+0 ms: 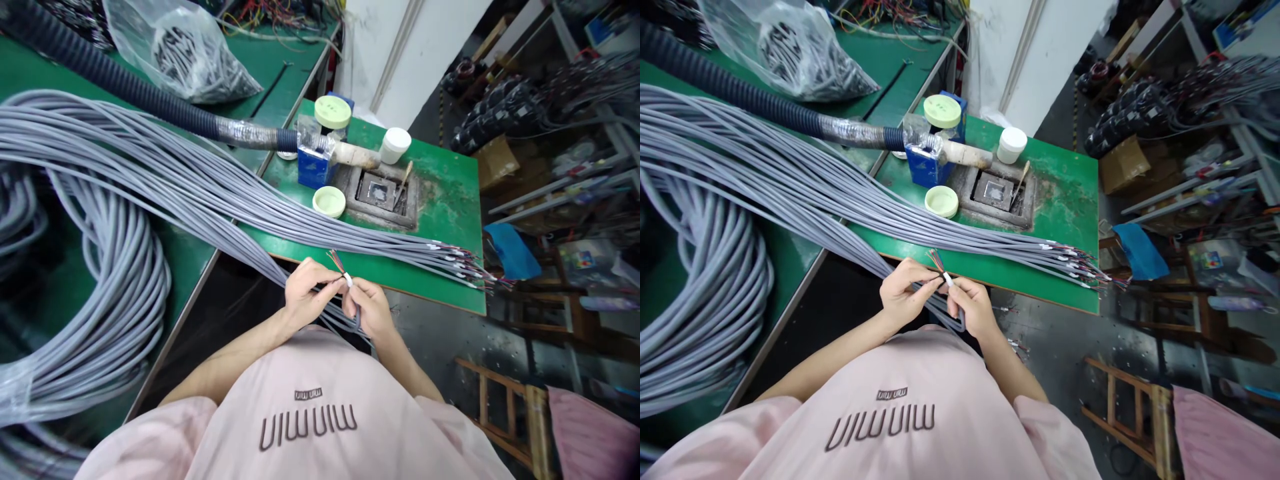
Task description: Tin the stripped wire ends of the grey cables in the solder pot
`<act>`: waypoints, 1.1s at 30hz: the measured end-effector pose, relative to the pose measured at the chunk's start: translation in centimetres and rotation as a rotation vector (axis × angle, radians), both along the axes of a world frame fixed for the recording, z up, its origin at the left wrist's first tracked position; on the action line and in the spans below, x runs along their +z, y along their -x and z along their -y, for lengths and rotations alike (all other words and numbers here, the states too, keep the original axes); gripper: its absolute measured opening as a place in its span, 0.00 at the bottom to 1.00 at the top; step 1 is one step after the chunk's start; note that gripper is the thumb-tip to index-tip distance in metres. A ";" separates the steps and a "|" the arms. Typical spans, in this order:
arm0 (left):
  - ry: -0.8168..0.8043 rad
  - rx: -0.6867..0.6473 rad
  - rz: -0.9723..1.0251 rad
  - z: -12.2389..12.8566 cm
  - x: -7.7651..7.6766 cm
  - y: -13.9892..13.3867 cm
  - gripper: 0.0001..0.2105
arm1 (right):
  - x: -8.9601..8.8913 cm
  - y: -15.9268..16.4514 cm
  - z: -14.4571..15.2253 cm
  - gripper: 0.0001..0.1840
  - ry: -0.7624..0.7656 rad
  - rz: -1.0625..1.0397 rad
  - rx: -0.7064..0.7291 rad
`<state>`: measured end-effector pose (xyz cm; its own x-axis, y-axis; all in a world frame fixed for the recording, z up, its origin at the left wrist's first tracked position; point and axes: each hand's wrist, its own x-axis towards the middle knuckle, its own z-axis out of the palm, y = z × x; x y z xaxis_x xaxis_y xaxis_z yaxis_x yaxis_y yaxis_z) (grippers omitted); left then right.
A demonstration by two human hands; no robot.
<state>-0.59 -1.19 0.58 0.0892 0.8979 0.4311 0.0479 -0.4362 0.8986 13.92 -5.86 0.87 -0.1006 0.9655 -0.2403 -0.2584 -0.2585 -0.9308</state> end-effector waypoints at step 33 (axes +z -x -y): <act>0.346 -0.139 0.186 -3.2 -0.5 -0.8 0.11 | 4.0 -1.7 -7.5 0.17 -0.527 0.833 -0.255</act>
<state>0.19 2.05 0.08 0.1687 0.9776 0.1262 -0.1667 -0.0979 0.9811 15.62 1.62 4.88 0.1279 0.9379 0.3224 0.5337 0.2089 -0.8195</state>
